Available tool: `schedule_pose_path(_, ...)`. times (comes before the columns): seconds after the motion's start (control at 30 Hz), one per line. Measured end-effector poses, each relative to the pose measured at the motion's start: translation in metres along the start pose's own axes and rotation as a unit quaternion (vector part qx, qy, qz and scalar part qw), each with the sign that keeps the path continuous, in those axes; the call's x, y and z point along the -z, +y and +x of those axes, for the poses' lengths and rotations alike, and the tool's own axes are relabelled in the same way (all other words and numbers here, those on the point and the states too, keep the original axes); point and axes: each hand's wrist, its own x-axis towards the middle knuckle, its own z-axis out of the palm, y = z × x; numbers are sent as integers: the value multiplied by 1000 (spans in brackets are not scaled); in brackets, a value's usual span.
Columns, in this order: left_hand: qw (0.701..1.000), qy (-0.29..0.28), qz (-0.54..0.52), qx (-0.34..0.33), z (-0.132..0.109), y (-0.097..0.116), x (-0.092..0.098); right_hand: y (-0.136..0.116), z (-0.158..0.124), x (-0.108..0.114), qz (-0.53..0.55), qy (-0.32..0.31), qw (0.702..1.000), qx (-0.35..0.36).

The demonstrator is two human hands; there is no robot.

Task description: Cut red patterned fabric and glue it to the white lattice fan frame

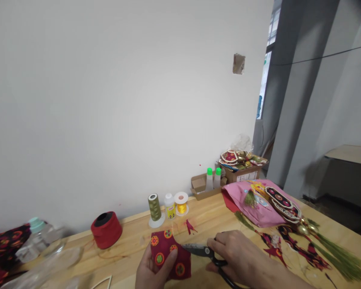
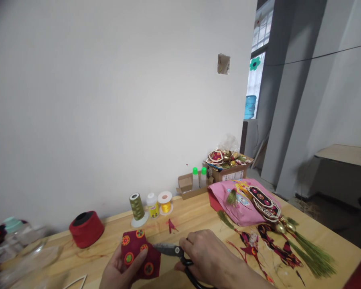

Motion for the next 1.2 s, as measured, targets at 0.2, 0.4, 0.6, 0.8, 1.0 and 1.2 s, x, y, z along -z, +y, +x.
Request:
schedule_pose_path(0.2,1000,12,-1,-6,1,-2,0,-3,4,5,78,-23,996,-47)
schedule_pose_path(0.4,1000,14,-1,-12,2,-3,1,6,-3,4,165,-8,985,-44)
schedule_pose_path(0.6,1000,15,-8,-5,-3,1,-4,1,-8,8,148,-5,987,-61)
schedule_pose_path(0.8,1000,5,-19,-3,-5,3,-6,-8,-2,1,73,5,996,-51)
schedule_pose_path(1.0,1000,13,-16,-3,-5,4,-5,-10,2,1,35,8,999,-39)
schedule_pose_path(1.2,1000,24,-14,4,-4,3,-4,-14,4,0,34,6,998,-50)
